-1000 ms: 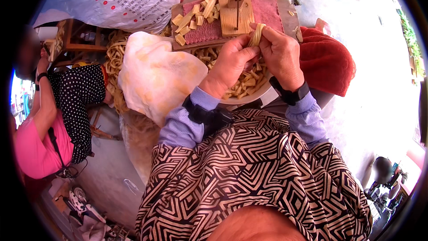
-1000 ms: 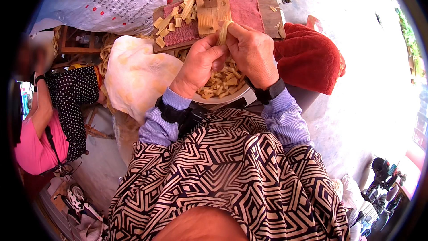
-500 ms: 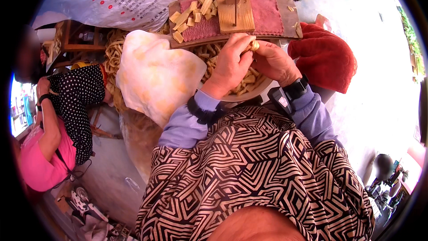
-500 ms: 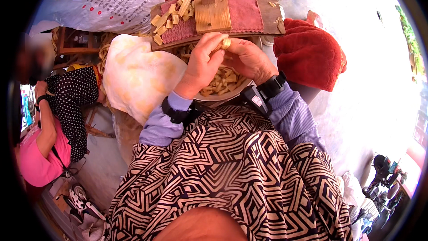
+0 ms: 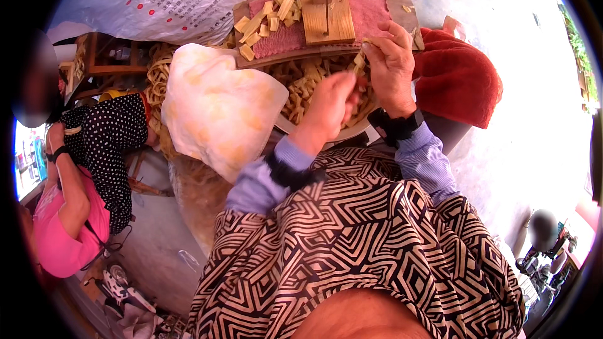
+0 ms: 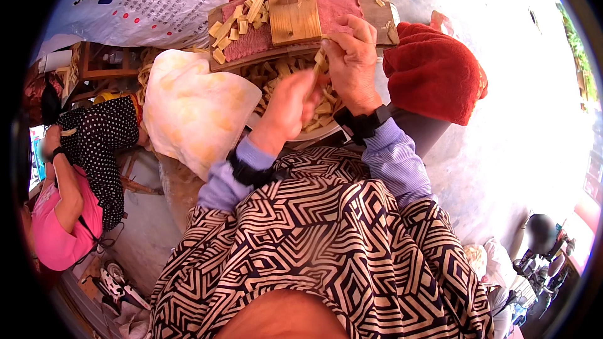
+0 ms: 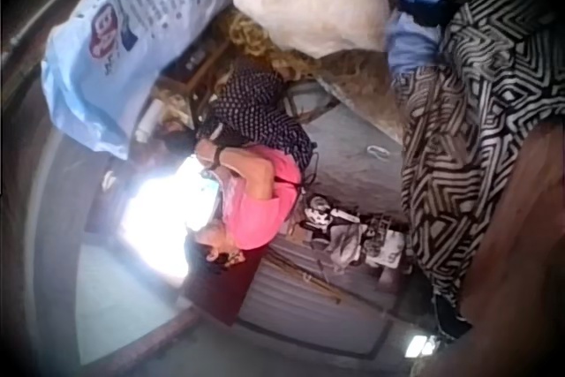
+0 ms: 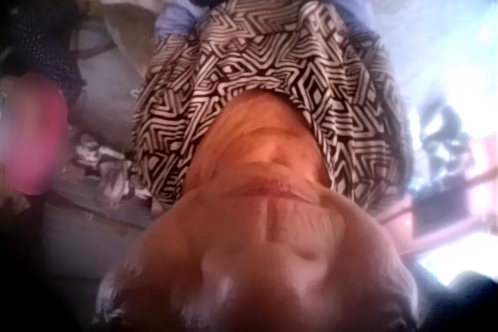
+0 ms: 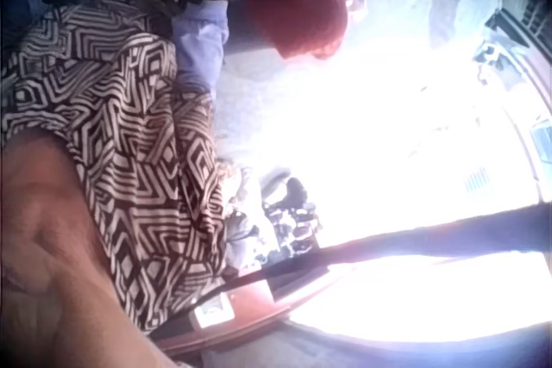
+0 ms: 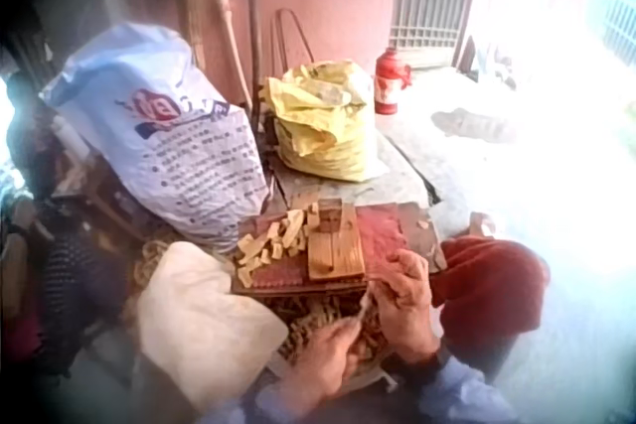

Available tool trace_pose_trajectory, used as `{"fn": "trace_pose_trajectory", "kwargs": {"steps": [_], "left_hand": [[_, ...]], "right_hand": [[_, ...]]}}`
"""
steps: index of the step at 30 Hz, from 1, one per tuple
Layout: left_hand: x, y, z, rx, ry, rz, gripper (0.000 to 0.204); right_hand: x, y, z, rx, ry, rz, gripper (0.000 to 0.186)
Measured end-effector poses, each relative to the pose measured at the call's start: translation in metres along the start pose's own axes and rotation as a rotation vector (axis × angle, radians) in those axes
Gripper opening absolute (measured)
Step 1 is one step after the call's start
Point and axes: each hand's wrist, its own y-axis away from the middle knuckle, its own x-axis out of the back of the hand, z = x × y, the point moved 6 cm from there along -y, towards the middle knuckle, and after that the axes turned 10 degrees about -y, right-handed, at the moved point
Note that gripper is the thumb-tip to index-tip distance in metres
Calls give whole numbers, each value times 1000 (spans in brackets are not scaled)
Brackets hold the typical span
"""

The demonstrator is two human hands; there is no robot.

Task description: The person uses a wooden folding tool to press and shape tan-colored paper strips, handling them one at a time from a large white bowl.

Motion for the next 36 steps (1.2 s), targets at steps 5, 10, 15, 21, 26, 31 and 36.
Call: {"fn": "trace_pose_trajectory", "kwargs": {"steps": [5,10,15,21,26,31,36], "left_hand": [[28,26,45,-725,-1017,328,12],[-3,52,90,-1107,-1517,493,10],[-19,76,119,-988,-1347,247,13],[9,56,142,-564,-1004,9,18],[71,-23,133,-585,-973,284,16],[77,-60,127,-628,-1094,360,20],[80,-58,121,-579,-1302,482,20]], "right_hand": [[0,-1,19,-630,-657,-205,25],[-10,-28,-12,-417,-373,-671,34],[-2,-32,-49,-544,-610,-771,9],[10,-47,-37,-543,-688,-491,9],[-38,-55,26,-572,-479,-415,10],[-49,-63,41,-266,-42,-428,15],[-47,-57,39,-166,85,-573,16]]}}
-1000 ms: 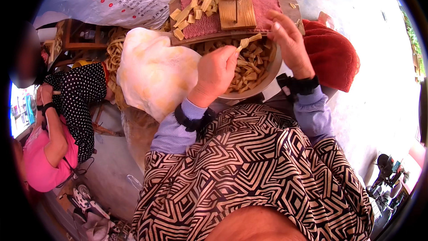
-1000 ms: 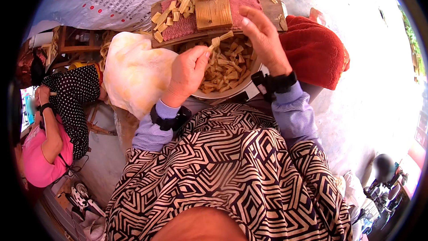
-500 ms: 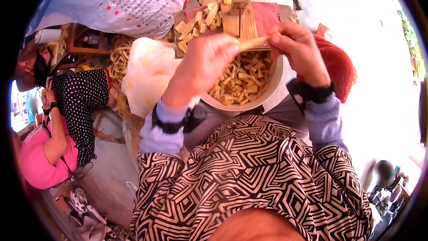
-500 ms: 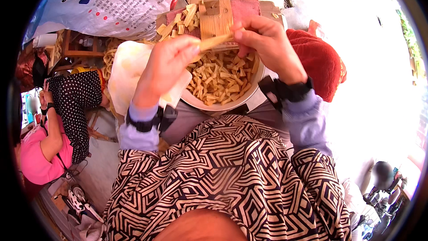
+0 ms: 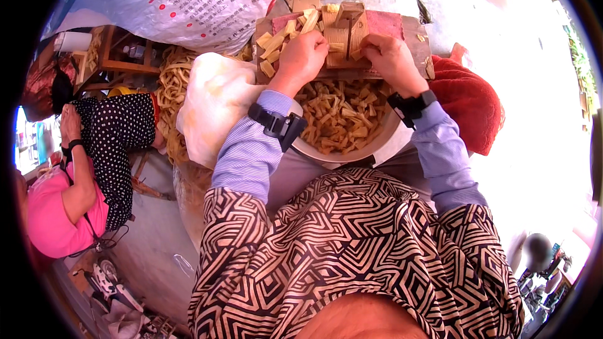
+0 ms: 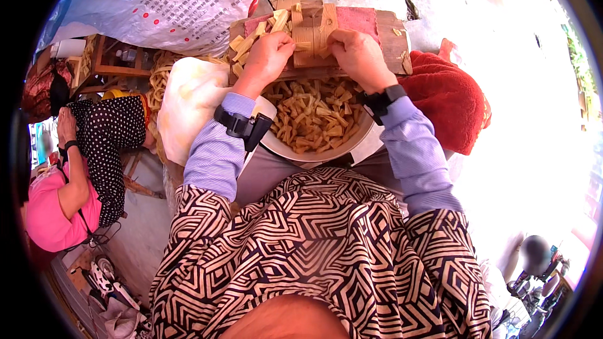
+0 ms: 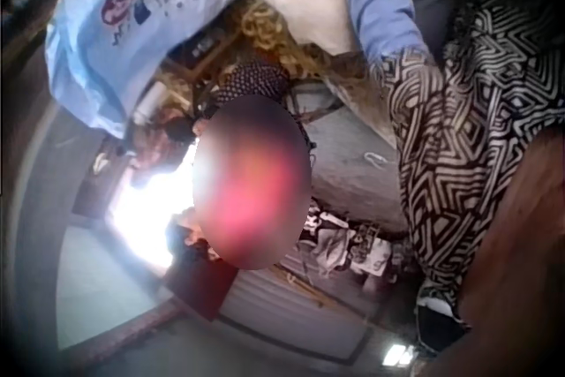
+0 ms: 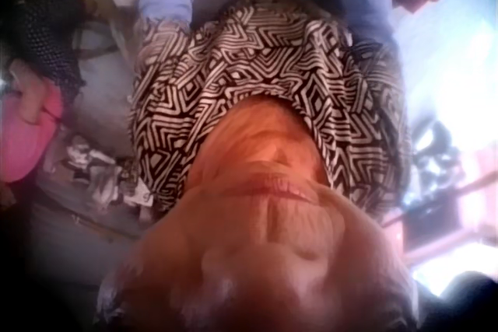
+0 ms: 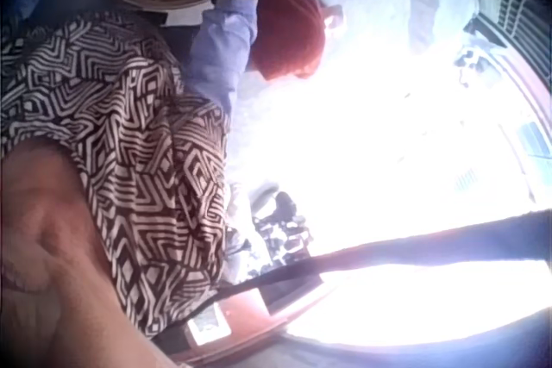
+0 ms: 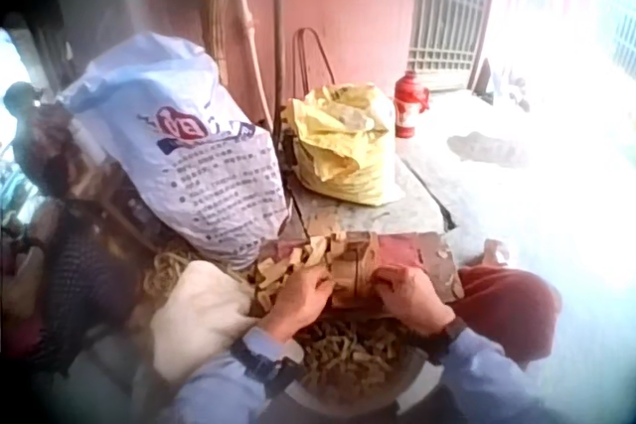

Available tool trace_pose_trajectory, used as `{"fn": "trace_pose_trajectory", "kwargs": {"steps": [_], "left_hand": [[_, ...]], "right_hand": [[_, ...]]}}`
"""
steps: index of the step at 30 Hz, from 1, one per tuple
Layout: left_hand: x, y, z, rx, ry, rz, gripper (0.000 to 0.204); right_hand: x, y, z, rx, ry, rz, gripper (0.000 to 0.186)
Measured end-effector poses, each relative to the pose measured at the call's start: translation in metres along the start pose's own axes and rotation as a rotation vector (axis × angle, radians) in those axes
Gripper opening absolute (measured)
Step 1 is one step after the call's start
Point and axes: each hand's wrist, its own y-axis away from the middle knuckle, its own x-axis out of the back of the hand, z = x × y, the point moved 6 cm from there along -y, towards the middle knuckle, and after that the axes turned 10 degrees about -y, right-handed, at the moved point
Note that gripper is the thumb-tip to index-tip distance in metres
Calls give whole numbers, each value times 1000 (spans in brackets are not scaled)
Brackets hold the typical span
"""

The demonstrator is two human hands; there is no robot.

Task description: The person uses a wooden folding tool to press and shape tan-colored paper strips, handling them one at a time from a large white bowl.

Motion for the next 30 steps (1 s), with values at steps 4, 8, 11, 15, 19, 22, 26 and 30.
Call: {"fn": "trace_pose_trajectory", "kwargs": {"steps": [4,8,11,15,19,22,26,30], "left_hand": [[-2,19,11,17,251,-173,20],[-7,43,56,62,604,-318,21],[-5,53,48,-87,452,-327,19],[46,76,79,-212,451,-356,17],[99,90,150,-524,727,-303,18],[70,92,147,-311,1131,-314,22],[-1,89,116,5,1327,-277,26],[-35,85,101,99,1307,-285,26]], "right_hand": [[14,25,-41,191,-205,109,19],[-3,28,-43,3,-10,129,22],[9,35,-38,16,50,135,28],[14,56,-52,-80,-78,-227,18],[45,92,-157,108,-729,-612,13],[51,89,-149,-64,-1077,-291,18],[29,65,-91,43,-558,317,16],[20,71,-60,111,-62,386,10]]}}
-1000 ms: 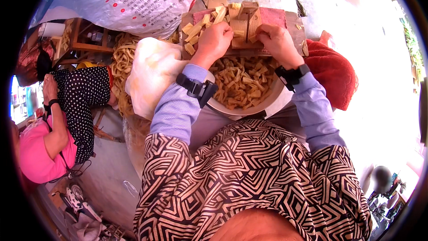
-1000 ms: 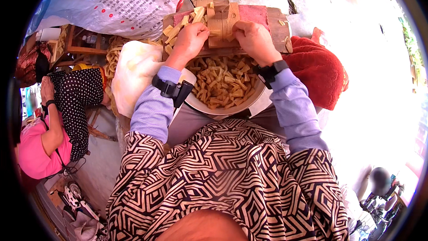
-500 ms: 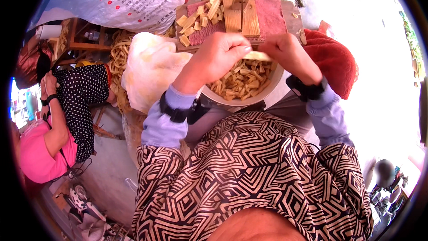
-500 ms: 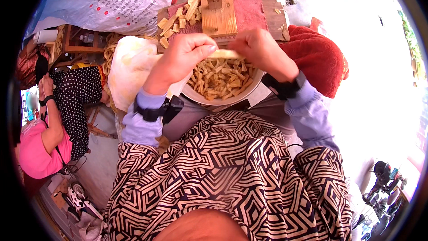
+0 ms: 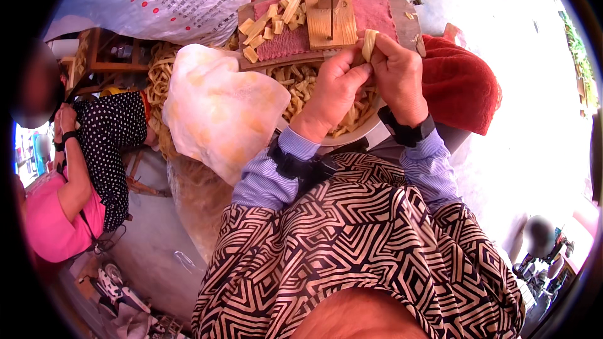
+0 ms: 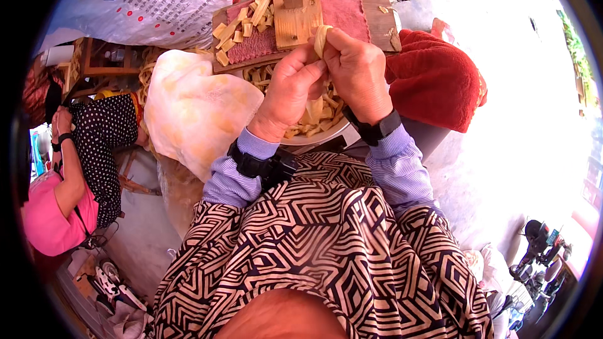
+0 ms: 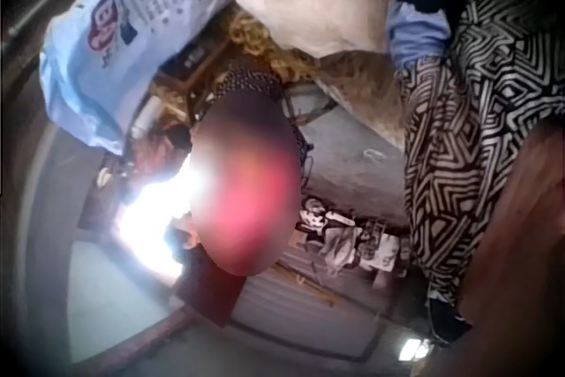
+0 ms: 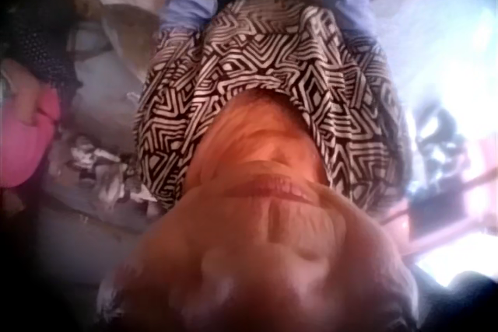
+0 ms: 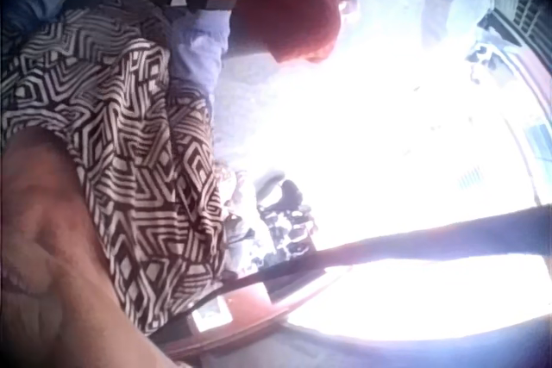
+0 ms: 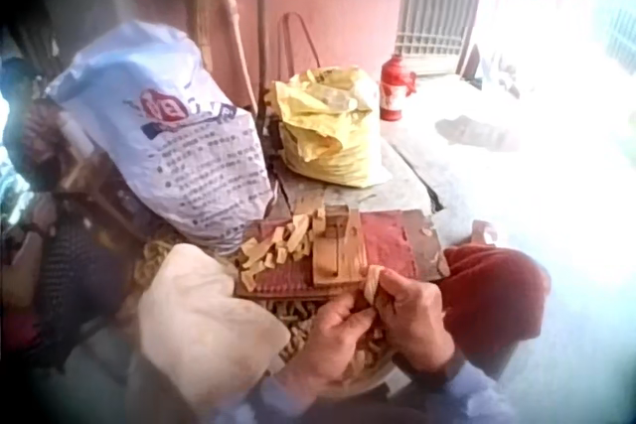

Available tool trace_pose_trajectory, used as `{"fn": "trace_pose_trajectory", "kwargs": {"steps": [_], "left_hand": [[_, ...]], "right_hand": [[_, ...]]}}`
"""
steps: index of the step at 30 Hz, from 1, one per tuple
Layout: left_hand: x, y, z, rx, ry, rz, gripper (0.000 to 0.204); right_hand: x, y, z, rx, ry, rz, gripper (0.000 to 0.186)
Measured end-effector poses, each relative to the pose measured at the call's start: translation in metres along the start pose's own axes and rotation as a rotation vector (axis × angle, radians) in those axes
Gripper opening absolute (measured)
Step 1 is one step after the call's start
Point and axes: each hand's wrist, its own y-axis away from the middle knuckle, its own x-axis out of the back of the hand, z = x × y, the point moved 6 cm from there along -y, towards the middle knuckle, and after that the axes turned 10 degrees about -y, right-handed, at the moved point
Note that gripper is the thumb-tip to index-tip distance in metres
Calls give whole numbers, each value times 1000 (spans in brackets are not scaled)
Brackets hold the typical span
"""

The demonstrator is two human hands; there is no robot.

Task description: The person uses a wooden folding tool to press and shape tan-colored paper strips, handling them one at a time from a large white bowl.

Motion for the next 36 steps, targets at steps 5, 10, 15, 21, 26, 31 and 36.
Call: {"fn": "trace_pose_trajectory", "kwargs": {"steps": [5,10,15,21,26,31,36], "left_hand": [[22,-11,-15,-103,-329,-30,21],[15,7,24,-554,-1232,222,20],[17,11,7,-592,-801,168,26],[18,0,17,-443,-968,274,18],[34,-6,-41,44,-229,329,11],[38,42,-38,200,-315,72,19],[39,42,25,-467,-1244,295,8]], "right_hand": [[0,5,10,84,226,-70,17],[-19,29,68,-551,-280,-297,23],[-43,49,60,-920,-1316,-288,26],[-20,28,51,-366,-538,-122,9],[-8,24,30,-74,-277,83,10],[-1,23,45,-134,-315,-147,16],[14,3,42,-359,-588,-240,42]]}}
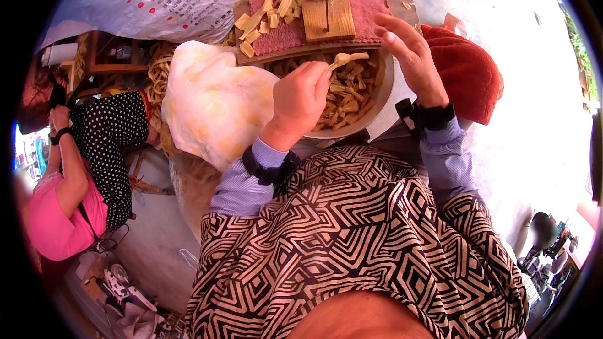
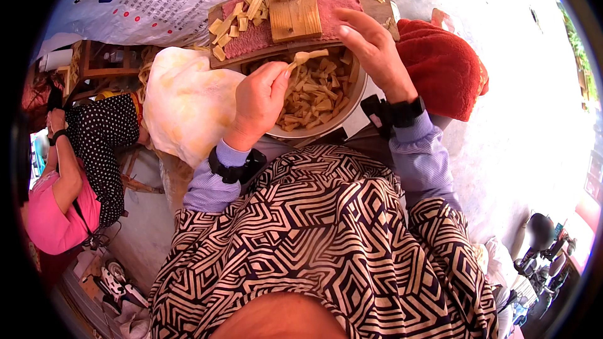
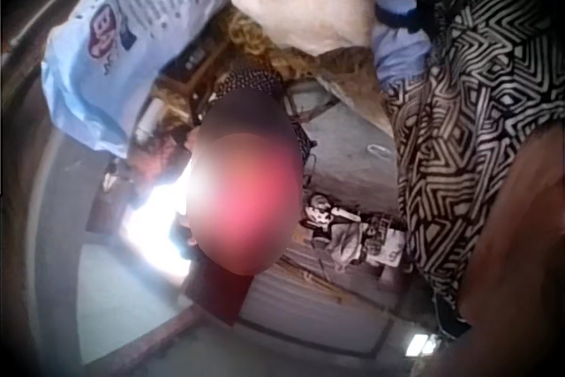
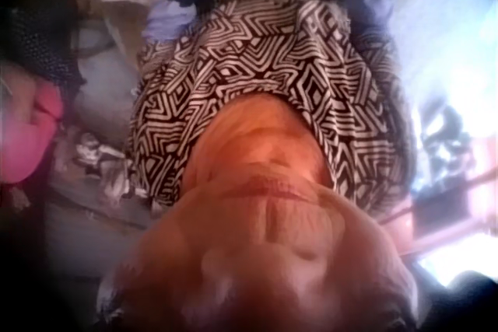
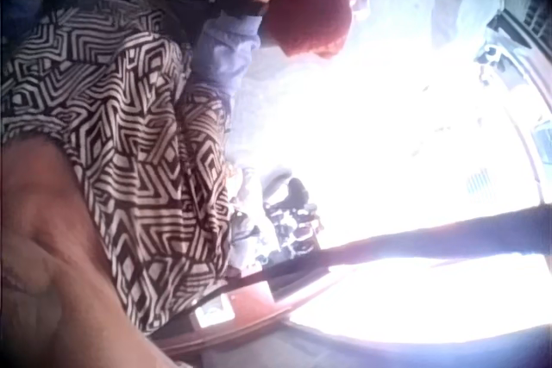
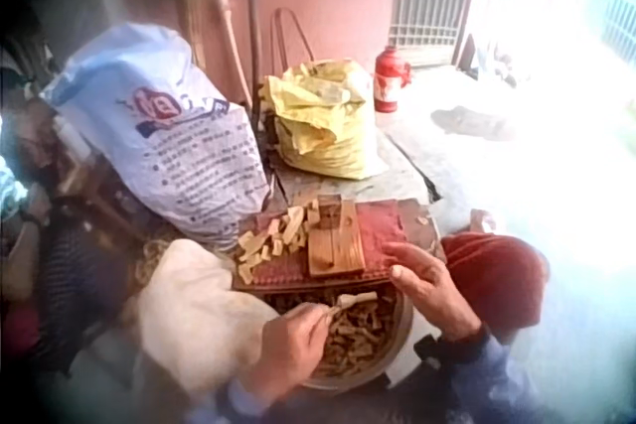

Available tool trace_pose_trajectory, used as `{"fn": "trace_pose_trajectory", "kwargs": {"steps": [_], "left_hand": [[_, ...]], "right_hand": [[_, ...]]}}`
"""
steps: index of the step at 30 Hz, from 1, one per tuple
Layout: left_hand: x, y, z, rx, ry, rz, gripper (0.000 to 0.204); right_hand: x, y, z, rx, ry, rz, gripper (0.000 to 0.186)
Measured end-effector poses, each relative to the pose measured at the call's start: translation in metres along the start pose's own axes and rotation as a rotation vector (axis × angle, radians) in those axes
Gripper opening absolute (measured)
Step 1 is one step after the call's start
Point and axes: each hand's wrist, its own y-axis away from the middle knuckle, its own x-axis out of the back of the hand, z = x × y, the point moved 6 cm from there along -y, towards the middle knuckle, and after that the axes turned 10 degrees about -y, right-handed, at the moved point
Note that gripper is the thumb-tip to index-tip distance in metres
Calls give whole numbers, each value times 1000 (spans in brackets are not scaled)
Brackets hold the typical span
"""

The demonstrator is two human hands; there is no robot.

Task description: The person uses a wooden folding tool to press and shape tan-colored paper strips, handling them one at a time from a large white bowl.

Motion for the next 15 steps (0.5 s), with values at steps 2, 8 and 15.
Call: {"fn": "trace_pose_trajectory", "kwargs": {"steps": [2,8,15], "left_hand": [[2,-7,10,-55,-50,-27,8],[-4,-30,2,1,167,-400,15],[-1,-72,-45,139,344,-345,14]], "right_hand": [[-10,-8,1,-102,179,-190,43],[-21,-6,-3,-299,7,-295,9],[-16,-39,5,-125,68,22,9]]}}
